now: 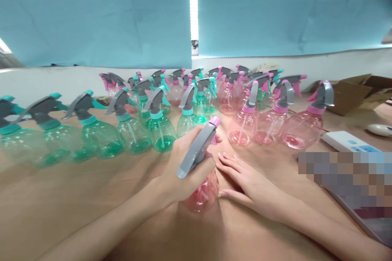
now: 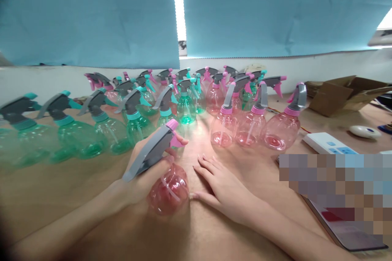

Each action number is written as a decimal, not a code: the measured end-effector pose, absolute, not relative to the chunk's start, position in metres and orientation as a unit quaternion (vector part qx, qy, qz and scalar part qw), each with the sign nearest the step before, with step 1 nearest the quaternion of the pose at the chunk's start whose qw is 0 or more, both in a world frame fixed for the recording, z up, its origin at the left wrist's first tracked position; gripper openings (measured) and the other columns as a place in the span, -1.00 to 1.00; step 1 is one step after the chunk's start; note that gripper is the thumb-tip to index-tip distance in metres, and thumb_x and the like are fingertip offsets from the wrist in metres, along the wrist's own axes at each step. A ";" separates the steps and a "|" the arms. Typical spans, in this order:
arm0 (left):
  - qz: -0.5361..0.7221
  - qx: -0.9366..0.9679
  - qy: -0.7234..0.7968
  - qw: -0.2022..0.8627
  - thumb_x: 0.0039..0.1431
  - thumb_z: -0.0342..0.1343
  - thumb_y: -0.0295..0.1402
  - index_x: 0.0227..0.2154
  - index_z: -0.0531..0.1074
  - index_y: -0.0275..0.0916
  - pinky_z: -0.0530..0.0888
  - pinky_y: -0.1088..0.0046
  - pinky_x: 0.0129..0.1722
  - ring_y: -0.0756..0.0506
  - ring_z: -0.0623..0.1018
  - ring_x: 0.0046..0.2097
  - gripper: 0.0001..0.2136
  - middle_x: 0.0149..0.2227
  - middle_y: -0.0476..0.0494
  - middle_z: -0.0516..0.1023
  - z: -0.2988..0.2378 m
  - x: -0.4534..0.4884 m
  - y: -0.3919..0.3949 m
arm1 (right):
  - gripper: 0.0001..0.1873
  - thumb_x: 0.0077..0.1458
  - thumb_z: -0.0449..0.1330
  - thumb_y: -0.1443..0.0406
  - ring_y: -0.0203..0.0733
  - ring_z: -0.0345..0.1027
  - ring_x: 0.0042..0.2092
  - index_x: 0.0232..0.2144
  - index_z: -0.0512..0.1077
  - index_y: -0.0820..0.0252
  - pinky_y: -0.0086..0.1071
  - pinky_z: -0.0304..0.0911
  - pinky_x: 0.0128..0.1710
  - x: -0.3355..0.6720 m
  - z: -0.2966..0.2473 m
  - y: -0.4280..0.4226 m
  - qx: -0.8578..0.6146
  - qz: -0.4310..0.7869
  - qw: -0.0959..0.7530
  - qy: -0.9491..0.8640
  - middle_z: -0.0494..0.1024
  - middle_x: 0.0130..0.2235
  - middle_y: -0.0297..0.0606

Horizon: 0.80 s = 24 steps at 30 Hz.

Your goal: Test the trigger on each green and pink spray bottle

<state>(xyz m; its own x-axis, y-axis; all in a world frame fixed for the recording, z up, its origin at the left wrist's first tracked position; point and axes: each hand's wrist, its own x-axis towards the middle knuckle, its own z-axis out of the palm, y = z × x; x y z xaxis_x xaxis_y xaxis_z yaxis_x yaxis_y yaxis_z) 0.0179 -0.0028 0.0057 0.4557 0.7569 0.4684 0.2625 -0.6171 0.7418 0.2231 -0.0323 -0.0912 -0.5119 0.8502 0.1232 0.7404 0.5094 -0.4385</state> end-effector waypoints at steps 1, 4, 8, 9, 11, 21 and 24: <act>0.413 0.799 0.316 0.302 -0.03 -0.02 -0.49 -0.30 0.32 -0.17 0.27 0.45 -0.46 0.02 0.24 -0.51 -0.81 -0.45 0.05 0.29 0.006 0.018 -0.003 | -0.24 0.23 0.01 -0.13 0.11 -0.07 0.36 0.28 0.21 0.23 0.07 -0.05 0.31 0.223 -0.091 -0.032 -0.466 0.167 0.166 -0.853 0.13 0.34 -0.03; 0.416 0.803 0.310 0.295 -0.05 -0.03 -0.50 -0.32 0.33 -0.20 0.32 0.44 -0.42 0.01 0.31 -0.49 -0.81 -0.44 0.03 0.34 0.007 0.018 -0.002 | -0.25 0.23 0.02 -0.13 0.11 -0.05 0.36 0.28 0.21 0.21 0.07 -0.04 0.31 0.223 -0.091 -0.032 -0.464 0.165 0.172 -0.853 0.15 0.34 -0.03; 0.413 0.805 0.319 0.282 -0.03 -0.03 -0.48 -0.49 0.27 -0.22 0.35 0.42 -0.42 -0.02 0.39 -0.45 -0.96 -0.47 -0.01 0.39 0.008 0.018 -0.003 | -0.23 0.24 0.00 -0.13 0.10 -0.05 0.36 0.29 0.19 0.24 0.06 -0.05 0.31 0.222 -0.090 -0.032 -0.463 0.164 0.161 -0.856 0.15 0.33 0.00; 0.413 0.804 0.320 0.284 -0.02 -0.03 -0.47 -0.51 0.25 -0.21 0.36 0.42 -0.42 -0.03 0.41 -0.44 -0.96 -0.47 -0.02 0.40 0.008 0.017 -0.003 | -0.23 0.24 -0.01 -0.14 0.10 -0.06 0.36 0.29 0.19 0.25 0.05 -0.05 0.32 0.222 -0.090 -0.032 -0.463 0.163 0.160 -0.857 0.14 0.34 0.00; 0.414 0.804 0.314 0.291 0.00 -0.02 -0.47 -0.50 0.26 -0.22 0.37 0.43 -0.41 -0.04 0.44 -0.40 -0.96 -0.46 -0.02 0.40 0.007 0.017 -0.003 | -0.22 0.24 -0.01 -0.14 0.09 -0.07 0.36 0.30 0.18 0.25 0.05 -0.07 0.32 0.222 -0.090 -0.032 -0.461 0.163 0.158 -0.858 0.13 0.34 0.00; 0.411 0.809 0.305 0.289 -0.05 -0.04 -0.50 -0.45 0.28 -0.20 0.38 0.41 -0.38 -0.04 0.43 -0.39 -0.91 -0.44 -0.01 0.40 0.007 0.015 -0.003 | -0.24 0.23 0.05 -0.11 0.14 -0.05 0.36 0.31 0.16 0.19 0.09 -0.05 0.31 0.222 -0.088 -0.033 -0.463 0.173 0.178 -0.851 0.16 0.33 -0.02; 0.415 0.801 0.313 0.296 -0.05 -0.02 -0.48 -0.46 0.29 -0.20 0.38 0.40 -0.38 -0.04 0.43 -0.40 -0.93 -0.44 -0.01 0.39 0.006 0.015 -0.002 | -0.24 0.24 0.03 -0.11 0.13 -0.06 0.36 0.30 0.18 0.23 0.07 -0.04 0.31 0.222 -0.089 -0.033 -0.464 0.171 0.170 -0.852 0.14 0.34 -0.01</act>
